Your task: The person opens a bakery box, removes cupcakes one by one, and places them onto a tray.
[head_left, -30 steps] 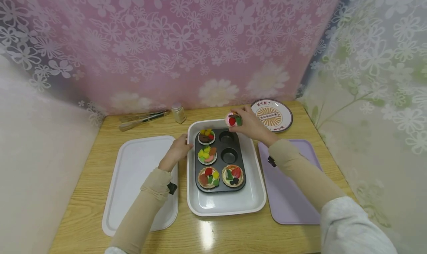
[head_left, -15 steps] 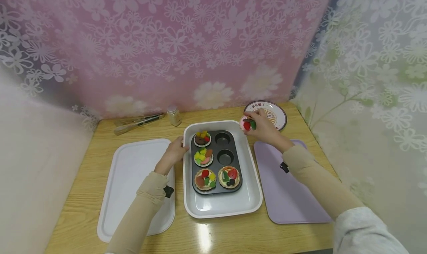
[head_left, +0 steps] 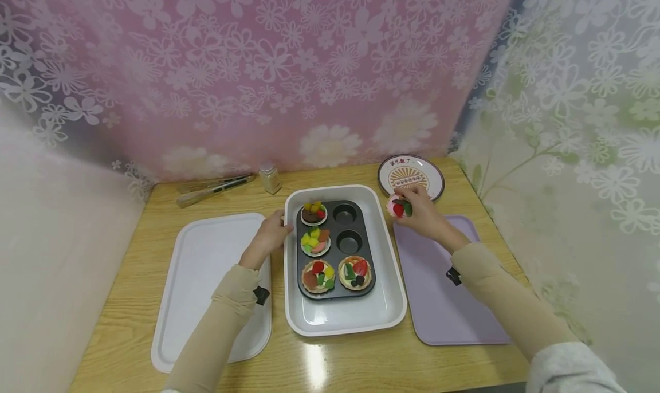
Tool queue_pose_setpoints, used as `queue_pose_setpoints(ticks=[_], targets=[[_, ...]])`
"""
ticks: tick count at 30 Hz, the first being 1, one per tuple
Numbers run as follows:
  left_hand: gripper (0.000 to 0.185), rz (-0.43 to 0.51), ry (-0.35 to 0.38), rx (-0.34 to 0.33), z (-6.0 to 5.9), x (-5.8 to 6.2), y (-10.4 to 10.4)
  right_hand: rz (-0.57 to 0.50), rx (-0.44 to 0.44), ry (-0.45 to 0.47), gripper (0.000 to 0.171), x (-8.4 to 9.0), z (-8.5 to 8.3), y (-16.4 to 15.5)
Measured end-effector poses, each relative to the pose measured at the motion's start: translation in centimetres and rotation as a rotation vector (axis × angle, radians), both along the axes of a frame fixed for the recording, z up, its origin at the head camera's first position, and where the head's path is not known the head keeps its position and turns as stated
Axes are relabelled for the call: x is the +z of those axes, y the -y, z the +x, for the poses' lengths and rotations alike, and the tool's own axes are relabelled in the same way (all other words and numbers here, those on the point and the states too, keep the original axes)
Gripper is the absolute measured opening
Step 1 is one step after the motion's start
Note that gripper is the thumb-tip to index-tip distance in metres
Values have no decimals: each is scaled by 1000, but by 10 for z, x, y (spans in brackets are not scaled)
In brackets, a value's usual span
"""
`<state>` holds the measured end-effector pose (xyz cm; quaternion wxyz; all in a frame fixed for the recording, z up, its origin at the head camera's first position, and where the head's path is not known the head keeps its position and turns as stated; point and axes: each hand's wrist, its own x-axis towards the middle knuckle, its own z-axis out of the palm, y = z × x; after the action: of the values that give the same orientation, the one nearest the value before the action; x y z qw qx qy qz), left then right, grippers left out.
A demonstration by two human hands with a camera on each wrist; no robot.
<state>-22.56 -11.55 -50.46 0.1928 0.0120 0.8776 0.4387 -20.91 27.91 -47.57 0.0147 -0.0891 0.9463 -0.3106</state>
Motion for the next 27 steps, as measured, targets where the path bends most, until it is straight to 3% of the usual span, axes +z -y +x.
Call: queue_pose_setpoints(ticks=[12, 27], targets=[[56, -11, -28, -10, -1, 0, 0, 20, -9, 39, 70, -17, 16, -19], [57, -19, -22, -11, -2, -2, 0, -9, -25, 36, 69, -38, 22, -26]])
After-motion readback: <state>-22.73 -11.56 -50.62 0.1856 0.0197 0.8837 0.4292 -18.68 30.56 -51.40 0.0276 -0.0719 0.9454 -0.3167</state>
